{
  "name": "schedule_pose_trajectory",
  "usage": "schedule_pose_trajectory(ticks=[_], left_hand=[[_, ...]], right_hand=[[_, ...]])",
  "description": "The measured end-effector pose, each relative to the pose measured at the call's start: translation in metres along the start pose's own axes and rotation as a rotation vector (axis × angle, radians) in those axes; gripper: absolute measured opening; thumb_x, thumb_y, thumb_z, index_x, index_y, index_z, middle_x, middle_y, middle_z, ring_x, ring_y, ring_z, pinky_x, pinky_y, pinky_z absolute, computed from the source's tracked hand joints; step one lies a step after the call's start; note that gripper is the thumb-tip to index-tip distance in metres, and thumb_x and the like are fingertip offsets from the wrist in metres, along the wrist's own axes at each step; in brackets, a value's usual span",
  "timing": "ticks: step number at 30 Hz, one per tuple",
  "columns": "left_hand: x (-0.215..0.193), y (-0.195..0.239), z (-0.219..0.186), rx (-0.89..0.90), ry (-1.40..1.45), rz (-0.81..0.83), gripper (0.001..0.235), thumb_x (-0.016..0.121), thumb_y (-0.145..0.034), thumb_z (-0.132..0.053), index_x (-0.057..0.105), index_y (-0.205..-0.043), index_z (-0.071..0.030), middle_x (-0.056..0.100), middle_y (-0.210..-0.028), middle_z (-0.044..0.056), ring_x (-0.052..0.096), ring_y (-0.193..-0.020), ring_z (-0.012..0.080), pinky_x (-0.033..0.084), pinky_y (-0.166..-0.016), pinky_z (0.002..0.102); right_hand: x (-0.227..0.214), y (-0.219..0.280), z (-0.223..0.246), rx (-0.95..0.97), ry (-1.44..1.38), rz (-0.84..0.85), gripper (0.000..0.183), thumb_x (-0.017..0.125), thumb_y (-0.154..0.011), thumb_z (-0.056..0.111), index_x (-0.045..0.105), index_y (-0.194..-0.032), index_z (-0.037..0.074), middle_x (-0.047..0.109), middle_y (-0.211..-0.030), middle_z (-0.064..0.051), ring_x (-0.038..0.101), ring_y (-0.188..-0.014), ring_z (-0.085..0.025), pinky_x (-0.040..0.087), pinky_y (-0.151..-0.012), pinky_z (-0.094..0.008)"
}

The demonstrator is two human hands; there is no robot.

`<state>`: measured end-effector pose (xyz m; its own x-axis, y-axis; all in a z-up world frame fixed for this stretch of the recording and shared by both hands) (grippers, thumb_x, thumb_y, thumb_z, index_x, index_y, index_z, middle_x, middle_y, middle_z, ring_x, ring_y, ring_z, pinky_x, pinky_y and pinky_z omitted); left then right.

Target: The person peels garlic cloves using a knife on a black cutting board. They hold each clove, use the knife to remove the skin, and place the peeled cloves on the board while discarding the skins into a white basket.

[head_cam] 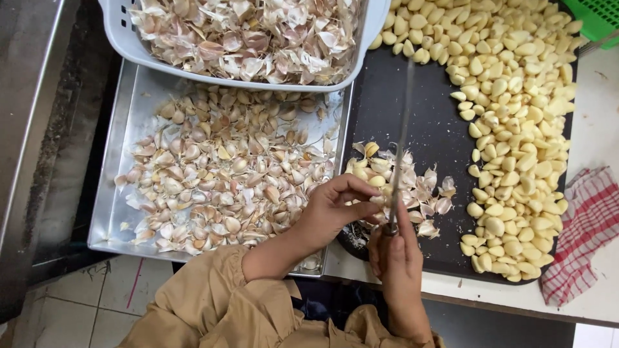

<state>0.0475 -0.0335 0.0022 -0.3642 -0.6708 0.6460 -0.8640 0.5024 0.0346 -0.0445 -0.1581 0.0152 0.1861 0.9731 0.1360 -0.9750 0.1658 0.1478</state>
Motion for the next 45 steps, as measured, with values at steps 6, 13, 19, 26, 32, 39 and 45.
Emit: schedule_pose_trajectory(ticks=[6, 13, 19, 26, 32, 39, 45], left_hand=[[-0.001, 0.007, -0.005, 0.035, -0.147, -0.051, 0.015, 0.069, -0.098, 0.004, 0.064, -0.112, 0.0, 0.069, -0.114, 0.009, 0.069, -0.111, 0.0173, 0.061, -0.099, 0.033], [0.008, 0.009, -0.002, 0.031, -0.115, -0.037, 0.015, 0.069, -0.098, 0.003, 0.064, -0.112, 0.0, 0.068, -0.115, 0.007, 0.068, -0.113, 0.0163, 0.06, -0.102, 0.032], [0.009, 0.01, 0.001, -0.043, -0.133, -0.035, 0.018, 0.071, -0.097, 0.002, 0.068, -0.114, 0.003, 0.072, -0.116, 0.012, 0.071, -0.108, 0.0185, 0.061, -0.098, 0.033], [0.005, 0.008, 0.008, -0.188, 0.097, 0.003, 0.024, 0.066, -0.1, -0.001, 0.067, -0.123, 0.005, 0.071, -0.119, 0.013, 0.071, -0.105, 0.0201, 0.065, -0.091, 0.034], [0.008, 0.009, 0.008, -0.144, 0.094, 0.082, 0.027, 0.07, -0.095, 0.001, 0.063, -0.121, 0.003, 0.07, -0.119, 0.011, 0.071, -0.107, 0.0177, 0.065, -0.082, 0.033], [0.001, 0.009, 0.01, -0.08, -0.104, 0.02, 0.031, 0.072, -0.092, 0.001, 0.063, -0.122, 0.002, 0.069, -0.113, 0.009, 0.069, -0.1, 0.0142, 0.065, -0.079, 0.03], [0.003, 0.009, 0.01, -0.107, -0.068, 0.02, 0.028, 0.07, -0.097, 0.0, 0.064, -0.124, 0.001, 0.069, -0.11, 0.01, 0.067, -0.097, 0.0139, 0.06, -0.079, 0.027]], right_hand=[[0.001, 0.006, -0.016, -0.068, 0.086, 0.027, 0.063, 0.043, -0.11, 0.037, 0.033, -0.161, 0.002, 0.047, -0.07, 0.003, 0.041, -0.06, -0.005, 0.034, -0.051, -0.02], [-0.004, 0.015, -0.017, -0.119, 0.135, -0.09, 0.053, 0.046, -0.111, 0.025, 0.041, -0.159, 0.0, 0.05, -0.08, 0.004, 0.039, -0.064, -0.003, 0.032, -0.056, -0.019], [0.004, 0.016, -0.003, -0.002, -0.089, -0.078, 0.063, 0.045, -0.107, 0.042, 0.04, -0.155, 0.0, 0.048, -0.071, 0.0, 0.043, -0.058, -0.006, 0.034, -0.045, -0.02], [0.017, 0.013, 0.01, 0.167, -0.395, 0.022, 0.059, 0.045, -0.106, 0.053, 0.045, -0.134, 0.001, 0.045, -0.065, -0.004, 0.036, -0.043, -0.009, 0.03, -0.037, -0.022], [0.009, 0.019, 0.007, 0.104, -0.114, -0.089, 0.07, 0.044, -0.103, 0.051, 0.039, -0.155, 0.004, 0.045, -0.065, -0.002, 0.037, -0.047, -0.006, 0.03, -0.039, -0.019], [0.013, 0.02, 0.009, 0.083, -0.122, -0.079, 0.065, 0.043, -0.108, 0.045, 0.042, -0.155, 0.0, 0.046, -0.068, -0.002, 0.038, -0.051, -0.006, 0.031, -0.041, -0.019], [0.019, 0.018, 0.015, 0.118, -0.217, -0.07, 0.064, 0.042, -0.106, 0.046, 0.04, -0.154, 0.003, 0.046, -0.066, -0.002, 0.036, -0.044, -0.006, 0.031, -0.038, -0.019]])
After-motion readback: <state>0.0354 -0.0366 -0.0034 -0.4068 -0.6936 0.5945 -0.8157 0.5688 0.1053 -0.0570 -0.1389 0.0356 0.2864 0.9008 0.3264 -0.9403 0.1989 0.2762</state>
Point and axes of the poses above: each hand's wrist, its own y-axis away from the middle knuckle, its own x-axis out of the palm, z = x × y, the point moved 6 cm from there along -y, towards the middle knuckle
